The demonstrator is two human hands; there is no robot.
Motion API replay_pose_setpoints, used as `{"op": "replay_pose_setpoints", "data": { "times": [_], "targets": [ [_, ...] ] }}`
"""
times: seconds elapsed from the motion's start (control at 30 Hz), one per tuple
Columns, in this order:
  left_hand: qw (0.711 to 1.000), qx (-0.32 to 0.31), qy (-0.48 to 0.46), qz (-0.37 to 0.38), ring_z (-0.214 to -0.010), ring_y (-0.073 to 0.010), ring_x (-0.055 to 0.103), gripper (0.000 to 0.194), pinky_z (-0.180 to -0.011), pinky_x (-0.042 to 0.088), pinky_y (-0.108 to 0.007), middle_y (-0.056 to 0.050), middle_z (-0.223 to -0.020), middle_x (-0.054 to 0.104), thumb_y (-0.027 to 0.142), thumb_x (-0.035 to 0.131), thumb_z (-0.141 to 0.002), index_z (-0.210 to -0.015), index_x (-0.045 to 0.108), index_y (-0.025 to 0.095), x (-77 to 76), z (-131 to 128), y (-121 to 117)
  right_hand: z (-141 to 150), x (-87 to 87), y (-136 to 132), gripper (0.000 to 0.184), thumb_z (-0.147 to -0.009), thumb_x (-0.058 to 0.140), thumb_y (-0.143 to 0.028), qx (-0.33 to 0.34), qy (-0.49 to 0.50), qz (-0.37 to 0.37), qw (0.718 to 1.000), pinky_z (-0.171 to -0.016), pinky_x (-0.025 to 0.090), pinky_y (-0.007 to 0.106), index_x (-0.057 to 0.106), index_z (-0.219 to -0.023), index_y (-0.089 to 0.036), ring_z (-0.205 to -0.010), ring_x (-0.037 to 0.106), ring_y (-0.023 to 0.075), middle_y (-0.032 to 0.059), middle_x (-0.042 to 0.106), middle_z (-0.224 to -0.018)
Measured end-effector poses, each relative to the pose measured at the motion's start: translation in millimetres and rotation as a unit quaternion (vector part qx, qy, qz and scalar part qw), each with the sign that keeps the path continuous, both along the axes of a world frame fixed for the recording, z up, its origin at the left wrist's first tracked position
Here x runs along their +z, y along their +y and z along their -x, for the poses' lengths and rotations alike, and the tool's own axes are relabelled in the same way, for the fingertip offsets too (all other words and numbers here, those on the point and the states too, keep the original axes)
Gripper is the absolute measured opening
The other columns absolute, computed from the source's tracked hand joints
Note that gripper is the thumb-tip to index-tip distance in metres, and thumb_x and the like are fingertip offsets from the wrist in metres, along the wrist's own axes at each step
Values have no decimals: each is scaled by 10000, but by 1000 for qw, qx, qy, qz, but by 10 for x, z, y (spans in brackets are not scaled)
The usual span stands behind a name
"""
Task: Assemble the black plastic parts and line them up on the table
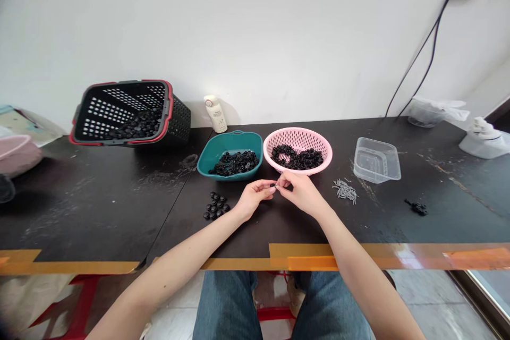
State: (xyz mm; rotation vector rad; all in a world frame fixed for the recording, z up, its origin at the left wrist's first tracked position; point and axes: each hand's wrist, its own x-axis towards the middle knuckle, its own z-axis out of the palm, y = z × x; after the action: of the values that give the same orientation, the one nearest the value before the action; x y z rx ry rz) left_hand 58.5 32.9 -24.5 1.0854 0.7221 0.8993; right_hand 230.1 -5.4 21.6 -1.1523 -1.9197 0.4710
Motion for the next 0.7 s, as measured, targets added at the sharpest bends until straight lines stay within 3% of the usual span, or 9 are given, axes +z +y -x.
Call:
{"op": "replay_pose_setpoints", "data": {
  "times": [0.33, 0.53, 0.7],
  "targets": [
    [1000, -1, 20, -16, -724, -130, 599, 404, -679, 478, -258, -79, -846, 705, 395, 787, -620, -914, 723, 126, -38, -6, 0, -13, -63, 39, 27, -811, 574, -202, 22, 5, 26, 999, -673, 502, 318, 556, -790, -200, -707, 605, 168, 34, 644, -775],
    [999, -22, 35, -17, -606, -74, 560, 395, -647, 475, -226, -61, -785, 680, 482, 701, -710, -845, 698, 110, -42, 18, 32, 9, -66, 22, 97, -821, 602, -288, 12, 30, 59, 998, -677, 516, 317, 604, -857, -198, -710, 627, 170, 34, 669, -786],
    [1000, -2, 18, 11, -575, -64, 536, 465, -630, 491, -230, -36, -755, 622, 562, 628, -746, -835, 671, 107, -31, 24, 49, -151, 70, 56, 219, -801, 622, -401, -63, 55, 44, 996, -675, 516, 316, 628, -886, -200, -712, 624, 176, 40, 677, -799]
  ]
}}
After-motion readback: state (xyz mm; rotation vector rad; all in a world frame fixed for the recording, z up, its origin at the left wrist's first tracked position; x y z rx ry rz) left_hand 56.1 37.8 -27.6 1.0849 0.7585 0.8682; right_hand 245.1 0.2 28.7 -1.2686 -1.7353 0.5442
